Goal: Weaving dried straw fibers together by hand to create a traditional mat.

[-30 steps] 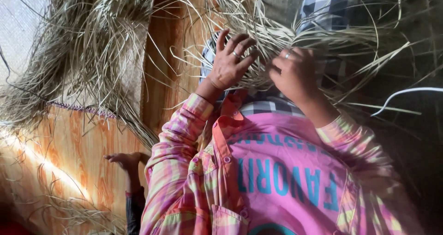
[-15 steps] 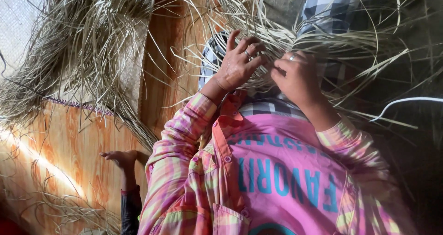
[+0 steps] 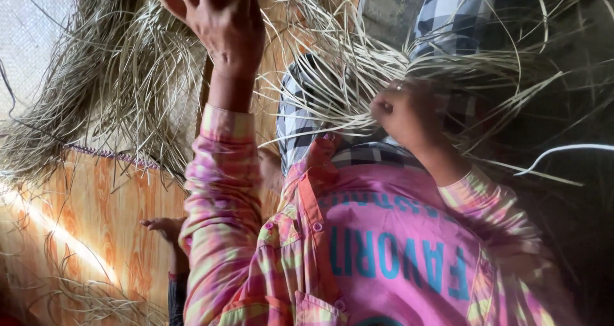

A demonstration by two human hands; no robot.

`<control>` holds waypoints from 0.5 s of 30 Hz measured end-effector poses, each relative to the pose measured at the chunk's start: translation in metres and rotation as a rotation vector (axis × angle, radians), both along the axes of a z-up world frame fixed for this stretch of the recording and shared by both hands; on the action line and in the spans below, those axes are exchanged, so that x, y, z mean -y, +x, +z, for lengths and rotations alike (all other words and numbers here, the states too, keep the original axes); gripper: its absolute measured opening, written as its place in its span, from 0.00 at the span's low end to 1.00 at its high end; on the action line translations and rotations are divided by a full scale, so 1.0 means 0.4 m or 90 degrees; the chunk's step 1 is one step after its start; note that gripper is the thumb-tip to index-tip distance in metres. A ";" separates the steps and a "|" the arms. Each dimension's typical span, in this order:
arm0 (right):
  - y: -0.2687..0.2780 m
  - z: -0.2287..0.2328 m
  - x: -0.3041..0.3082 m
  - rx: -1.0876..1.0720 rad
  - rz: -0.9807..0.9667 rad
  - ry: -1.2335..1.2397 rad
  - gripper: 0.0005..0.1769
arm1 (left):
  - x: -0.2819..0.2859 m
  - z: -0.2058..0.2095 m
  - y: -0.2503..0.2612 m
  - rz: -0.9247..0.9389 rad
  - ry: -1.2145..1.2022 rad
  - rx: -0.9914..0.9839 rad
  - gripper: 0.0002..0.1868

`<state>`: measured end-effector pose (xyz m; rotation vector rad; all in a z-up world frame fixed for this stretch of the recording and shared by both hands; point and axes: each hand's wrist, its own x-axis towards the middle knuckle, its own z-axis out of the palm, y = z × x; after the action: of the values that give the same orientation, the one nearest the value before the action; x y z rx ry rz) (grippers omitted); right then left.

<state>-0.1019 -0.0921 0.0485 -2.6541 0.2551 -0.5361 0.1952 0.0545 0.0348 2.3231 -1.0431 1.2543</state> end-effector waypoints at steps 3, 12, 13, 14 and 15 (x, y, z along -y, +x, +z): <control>0.011 0.015 0.010 0.015 0.002 0.121 0.06 | 0.001 -0.025 -0.084 -0.075 0.043 -0.232 0.34; -0.016 -0.087 0.026 -0.040 -0.059 0.064 0.05 | 0.072 -0.133 -0.345 -0.613 -0.020 -0.010 0.04; -0.017 -0.081 0.025 -0.053 -0.062 0.081 0.06 | 0.078 -0.140 -0.346 -0.619 -0.020 -0.022 0.05; -0.018 -0.077 0.019 -0.065 -0.066 0.102 0.07 | 0.080 -0.146 -0.347 -0.625 -0.017 -0.034 0.07; -0.019 -0.079 0.023 -0.065 -0.064 0.100 0.07 | 0.083 -0.144 -0.344 -0.624 -0.018 -0.033 0.07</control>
<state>-0.1094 -0.1013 0.0169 -2.5280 0.4450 -0.3954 0.0574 0.0212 -0.0229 1.4225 -1.7831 0.7717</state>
